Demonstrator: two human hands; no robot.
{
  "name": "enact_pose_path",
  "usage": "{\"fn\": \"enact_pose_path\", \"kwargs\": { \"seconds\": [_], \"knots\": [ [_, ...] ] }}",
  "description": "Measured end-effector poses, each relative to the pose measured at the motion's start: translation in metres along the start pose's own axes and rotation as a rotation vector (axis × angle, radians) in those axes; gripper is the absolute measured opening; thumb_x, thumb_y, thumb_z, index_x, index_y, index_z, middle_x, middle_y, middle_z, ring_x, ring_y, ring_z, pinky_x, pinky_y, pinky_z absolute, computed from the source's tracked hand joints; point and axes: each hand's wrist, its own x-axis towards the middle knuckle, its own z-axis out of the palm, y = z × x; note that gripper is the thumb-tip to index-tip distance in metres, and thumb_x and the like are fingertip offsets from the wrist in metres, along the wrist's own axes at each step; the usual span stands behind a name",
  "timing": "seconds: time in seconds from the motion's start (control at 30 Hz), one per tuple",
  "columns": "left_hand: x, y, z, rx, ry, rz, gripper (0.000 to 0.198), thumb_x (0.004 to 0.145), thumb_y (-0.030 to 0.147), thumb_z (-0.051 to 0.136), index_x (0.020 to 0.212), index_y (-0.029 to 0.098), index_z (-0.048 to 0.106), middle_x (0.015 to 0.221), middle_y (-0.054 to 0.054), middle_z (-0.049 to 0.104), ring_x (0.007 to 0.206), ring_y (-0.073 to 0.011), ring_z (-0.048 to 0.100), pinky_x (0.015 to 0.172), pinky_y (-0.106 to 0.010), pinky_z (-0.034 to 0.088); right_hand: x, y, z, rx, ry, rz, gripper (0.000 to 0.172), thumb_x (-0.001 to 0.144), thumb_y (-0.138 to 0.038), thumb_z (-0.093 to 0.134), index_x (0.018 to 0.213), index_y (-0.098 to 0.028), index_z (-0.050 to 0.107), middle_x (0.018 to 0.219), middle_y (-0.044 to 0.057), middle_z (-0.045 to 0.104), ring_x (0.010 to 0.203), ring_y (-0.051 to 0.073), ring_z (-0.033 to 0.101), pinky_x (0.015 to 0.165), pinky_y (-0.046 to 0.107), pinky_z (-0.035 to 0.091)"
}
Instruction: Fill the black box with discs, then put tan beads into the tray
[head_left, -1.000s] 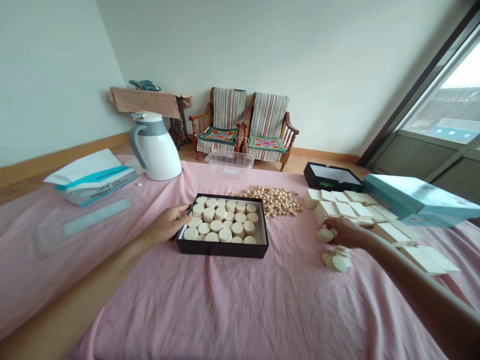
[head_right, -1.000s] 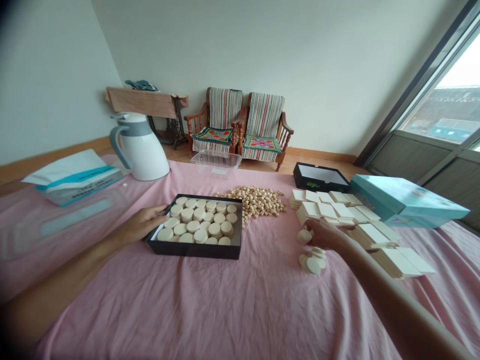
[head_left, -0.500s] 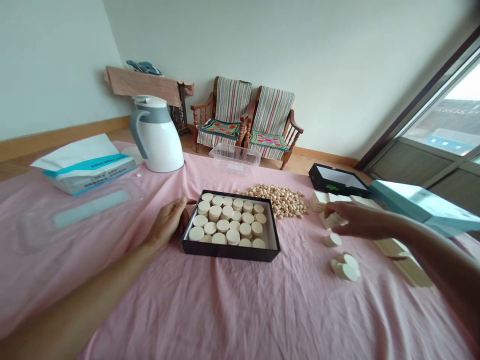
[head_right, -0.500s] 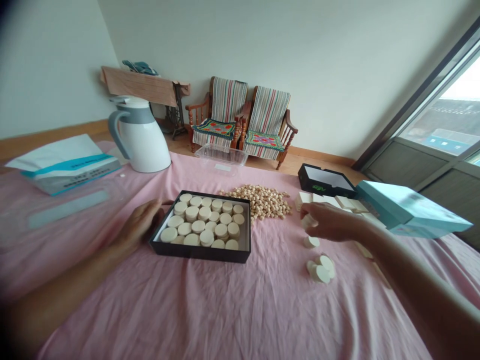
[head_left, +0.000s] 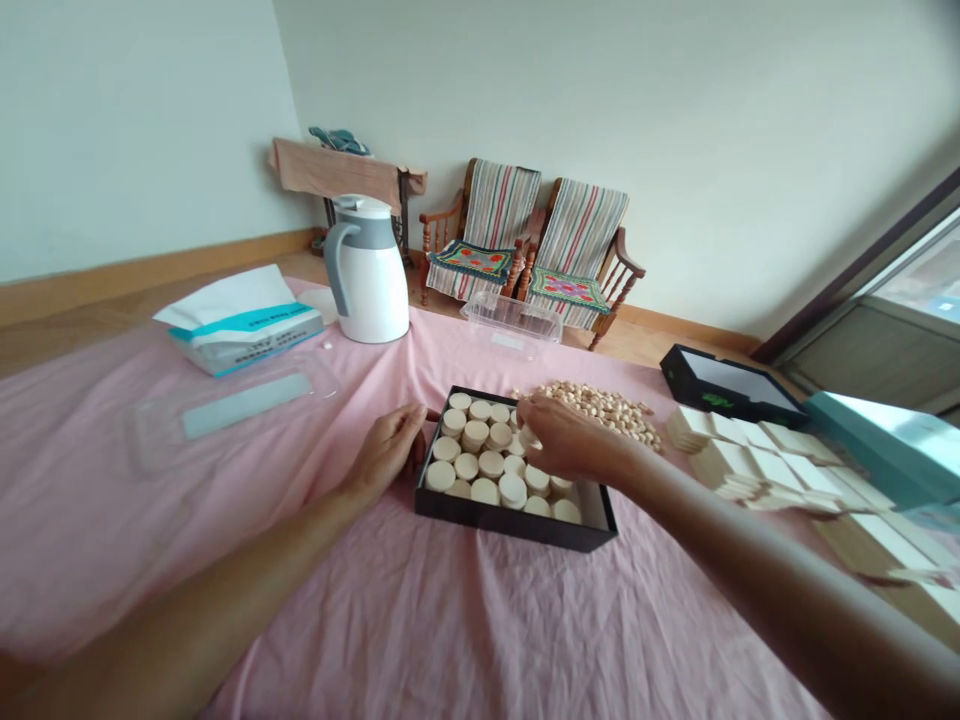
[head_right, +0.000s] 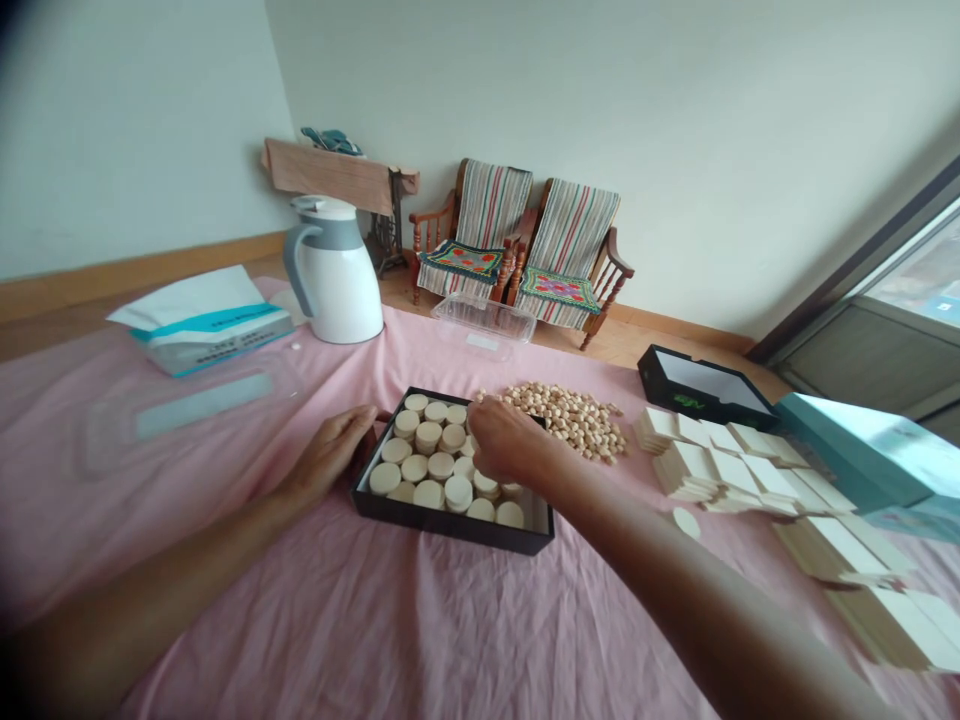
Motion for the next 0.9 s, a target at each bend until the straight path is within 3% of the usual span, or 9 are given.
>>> {"fn": "enact_pose_path", "kwargs": {
  "seconds": [0.13,0.47,0.7,0.9],
  "knots": [
    [0.000,0.000,0.000,-0.005,0.002,0.013,0.048,0.085,0.055,0.044,0.101,0.014,0.061,0.049,0.004,0.050,0.039,-0.0110,0.046,0.037,-0.020,0.034,0.008,-0.005,0.011,-0.039,-0.009,0.036,0.022,0.072,-0.011,0.053,0.093,-0.012,0.055,0.098,0.015,0.060,0.087,0.022,0.057,0.072,0.029,0.042],
    [0.000,0.001,0.000,0.010,0.002,0.008,0.047,0.085,0.055,0.045,0.100,0.014,0.062,0.047,0.005,0.049,0.038,-0.0111,0.046,0.037,-0.020,0.033,0.010,0.005,0.029,0.106,0.119,0.053,0.023,0.072,-0.018,0.061,0.094,-0.013,0.058,0.094,0.012,0.060,0.090,0.022,0.057,0.075,0.027,0.040],
    [0.001,-0.001,0.000,0.000,-0.002,-0.014,0.047,0.084,0.056,0.047,0.101,0.015,0.062,0.047,0.004,0.050,0.039,-0.0116,0.046,0.037,-0.020,0.032,-0.001,0.017,0.009,0.124,0.217,0.098,0.014,0.072,-0.021,0.060,0.085,-0.016,0.058,0.085,0.007,0.060,0.078,0.017,0.054,0.070,0.025,0.037],
    [0.004,-0.005,0.000,0.016,-0.004,0.005,0.045,0.085,0.056,0.046,0.099,0.015,0.061,0.048,0.005,0.050,0.039,-0.0117,0.047,0.037,-0.020,0.033,-0.015,0.032,0.004,0.147,0.124,0.115,0.009,0.069,-0.020,0.060,0.076,-0.017,0.055,0.077,0.005,0.060,0.072,0.016,0.053,0.065,0.024,0.034]
  ]
}}
